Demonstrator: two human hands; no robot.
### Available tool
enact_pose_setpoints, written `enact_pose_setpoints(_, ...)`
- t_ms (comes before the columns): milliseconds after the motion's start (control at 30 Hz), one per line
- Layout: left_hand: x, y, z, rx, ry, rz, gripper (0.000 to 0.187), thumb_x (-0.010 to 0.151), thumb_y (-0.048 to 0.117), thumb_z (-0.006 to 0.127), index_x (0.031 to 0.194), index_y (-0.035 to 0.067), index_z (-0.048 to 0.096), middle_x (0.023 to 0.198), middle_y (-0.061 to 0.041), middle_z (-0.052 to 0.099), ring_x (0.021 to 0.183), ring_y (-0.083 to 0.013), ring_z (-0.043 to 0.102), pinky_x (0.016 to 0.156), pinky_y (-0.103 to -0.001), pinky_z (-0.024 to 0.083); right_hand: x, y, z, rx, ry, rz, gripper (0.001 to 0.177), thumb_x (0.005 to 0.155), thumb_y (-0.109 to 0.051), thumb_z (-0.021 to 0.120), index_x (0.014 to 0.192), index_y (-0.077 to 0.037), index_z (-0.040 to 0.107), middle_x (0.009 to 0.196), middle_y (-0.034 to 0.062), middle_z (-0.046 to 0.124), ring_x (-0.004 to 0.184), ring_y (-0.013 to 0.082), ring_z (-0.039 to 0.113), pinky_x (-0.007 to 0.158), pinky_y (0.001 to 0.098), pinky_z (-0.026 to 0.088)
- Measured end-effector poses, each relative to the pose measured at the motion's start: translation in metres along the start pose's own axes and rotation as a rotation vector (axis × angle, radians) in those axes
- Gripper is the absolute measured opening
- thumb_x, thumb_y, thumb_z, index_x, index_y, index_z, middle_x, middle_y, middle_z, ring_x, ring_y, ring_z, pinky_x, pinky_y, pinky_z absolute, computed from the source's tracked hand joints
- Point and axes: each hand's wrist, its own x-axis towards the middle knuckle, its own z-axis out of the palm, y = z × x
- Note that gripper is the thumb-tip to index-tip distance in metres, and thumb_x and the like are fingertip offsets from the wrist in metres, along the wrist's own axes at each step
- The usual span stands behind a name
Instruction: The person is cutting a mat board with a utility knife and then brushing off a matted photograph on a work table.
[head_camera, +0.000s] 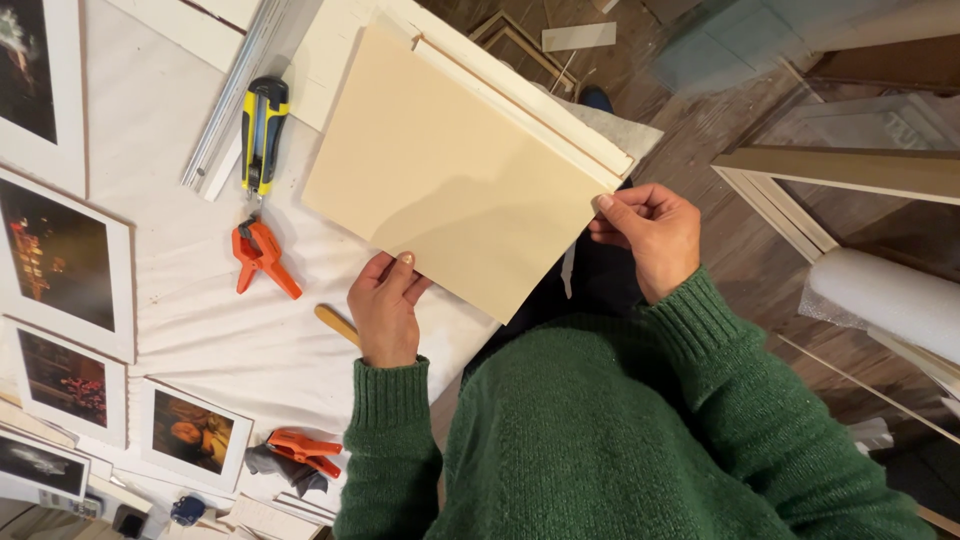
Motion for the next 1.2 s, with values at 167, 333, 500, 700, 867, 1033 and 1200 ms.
enact_pose_setpoints(167, 0.002, 0.002, -0.007, 0.074, 0.035, 0.027, 0.024, 0.097, 0.006, 0.065, 0.115, -0.009, 0.065, 0.099, -0.014, 0.072, 0.081, -0.0202, 0.073, 0.077, -0.033, 0.063, 0.001, 0.001, -0.001, -0.012, 0.002, -0.004, 0.013, 0.094, -0.006, 0.075, 0.094, 0.003, 0.066, 0.088, 0.0125, 0.074, 0.076, 0.0171, 0.074, 0.070, 0.0298, 0.064)
enact_pose_setpoints(333, 0.014, 0.016, -0.017, 0.179, 0.088, 0.085, 0.025, 0.098, 0.009, 0.062, 0.117, -0.007, 0.062, 0.101, -0.015, 0.073, 0.081, -0.0203, 0.074, 0.074, -0.030, 0.062, 0.001, -0.001, -0.002, -0.027, -0.003, 0.001, 0.013, 0.094, -0.006, 0.075, 0.095, 0.003, 0.066, 0.087, 0.0127, 0.074, 0.075, 0.0173, 0.074, 0.070, 0.0297, 0.063)
enact_pose_setpoints(500, 0.034, 0.041, -0.018, 0.182, 0.149, 0.174, 0.027, 0.100, 0.016, 0.064, 0.115, -0.006, 0.059, 0.097, -0.012, 0.071, 0.078, -0.0200, 0.072, 0.073, -0.031, 0.062, 0.003, 0.000, -0.003, -0.037, -0.014, 0.002, 0.013, 0.094, -0.007, 0.075, 0.095, 0.002, 0.066, 0.087, 0.0124, 0.074, 0.076, 0.0170, 0.074, 0.070, 0.0295, 0.063)
enact_pose_setpoints(700, 0.045, 0.063, -0.008, 0.198, 0.219, 0.182, 0.027, 0.097, 0.019, 0.068, 0.110, -0.005, 0.067, 0.089, -0.010, 0.071, 0.067, -0.0169, 0.068, 0.064, -0.029, 0.060, 0.004, 0.001, -0.003, -0.021, -0.012, 0.013, 0.013, 0.094, -0.007, 0.075, 0.096, 0.003, 0.066, 0.087, 0.0124, 0.074, 0.075, 0.0177, 0.073, 0.070, 0.0302, 0.063)
enact_pose_setpoints(867, 0.049, 0.064, -0.006, 0.216, 0.248, 0.143, 0.023, 0.096, 0.019, 0.069, 0.106, -0.002, 0.070, 0.086, -0.006, 0.071, 0.064, -0.0140, 0.066, 0.059, -0.028, 0.059, 0.002, -0.001, -0.003, -0.034, -0.012, 0.021, 0.013, 0.095, -0.007, 0.074, 0.095, 0.004, 0.066, 0.088, 0.0129, 0.073, 0.075, 0.0182, 0.073, 0.070, 0.0312, 0.063)
enact_pose_setpoints(1033, 0.056, 0.057, -0.013, 0.206, 0.258, 0.139, 0.022, 0.095, 0.017, 0.071, 0.106, -0.002, 0.069, 0.085, -0.005, 0.072, 0.063, -0.0136, 0.066, 0.056, -0.028, 0.058, 0.003, -0.001, -0.004, -0.027, -0.016, 0.024, 0.012, 0.096, -0.006, 0.073, 0.096, 0.004, 0.066, 0.089, 0.0132, 0.073, 0.076, 0.0185, 0.072, 0.071, 0.0314, 0.063)
enact_pose_setpoints(1200, 0.056, 0.058, -0.011, 0.218, 0.284, 0.135, 0.021, 0.094, 0.017, 0.071, 0.105, -0.002, 0.070, 0.084, -0.005, 0.071, 0.060, -0.0141, 0.066, 0.054, -0.027, 0.056, 0.003, 0.001, -0.005, -0.026, -0.012, 0.026, 0.012, 0.096, -0.006, 0.073, 0.097, 0.004, 0.066, 0.089, 0.0130, 0.073, 0.076, 0.0184, 0.072, 0.071, 0.0312, 0.063)
